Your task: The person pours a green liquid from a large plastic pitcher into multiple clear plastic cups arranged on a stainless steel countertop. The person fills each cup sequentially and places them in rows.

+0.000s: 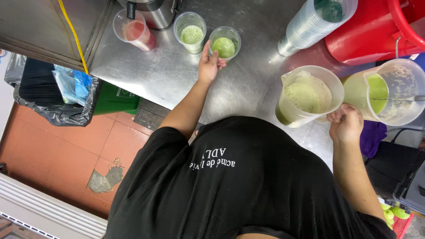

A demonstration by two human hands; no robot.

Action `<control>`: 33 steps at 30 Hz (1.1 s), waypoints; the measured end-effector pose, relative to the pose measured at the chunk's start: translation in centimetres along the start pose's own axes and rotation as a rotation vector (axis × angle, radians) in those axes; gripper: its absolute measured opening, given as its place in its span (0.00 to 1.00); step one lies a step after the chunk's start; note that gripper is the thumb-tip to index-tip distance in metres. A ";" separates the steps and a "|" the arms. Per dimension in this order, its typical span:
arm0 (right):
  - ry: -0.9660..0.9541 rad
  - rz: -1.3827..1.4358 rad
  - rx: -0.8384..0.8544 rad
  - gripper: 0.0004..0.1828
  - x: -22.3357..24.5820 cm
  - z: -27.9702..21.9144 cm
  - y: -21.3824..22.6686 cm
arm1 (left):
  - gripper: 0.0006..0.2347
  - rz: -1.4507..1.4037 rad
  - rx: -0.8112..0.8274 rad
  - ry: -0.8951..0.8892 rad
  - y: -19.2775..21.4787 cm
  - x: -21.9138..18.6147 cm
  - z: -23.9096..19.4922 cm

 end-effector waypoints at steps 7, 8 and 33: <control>0.024 0.006 -0.033 0.08 -0.8 -0.1 0.9 | 0.30 0.082 -0.123 0.245 1.4 0.0 -2.4; 0.025 0.015 -0.058 0.06 -1.0 -0.1 1.0 | 0.29 0.071 -0.106 0.307 1.9 0.6 -3.2; -0.009 0.042 -0.096 0.06 -4.2 -0.2 1.9 | 0.26 0.299 -0.064 0.030 -0.5 -6.1 -1.5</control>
Point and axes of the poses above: each hand's wrist, its own z-axis towards the middle knuckle, its own y-axis out of the back of the hand, x = y × z, the point moved 5 cm from there along z, towards the middle knuckle, and after that the axes turned 5 degrees about z, right-handed, at the moved point
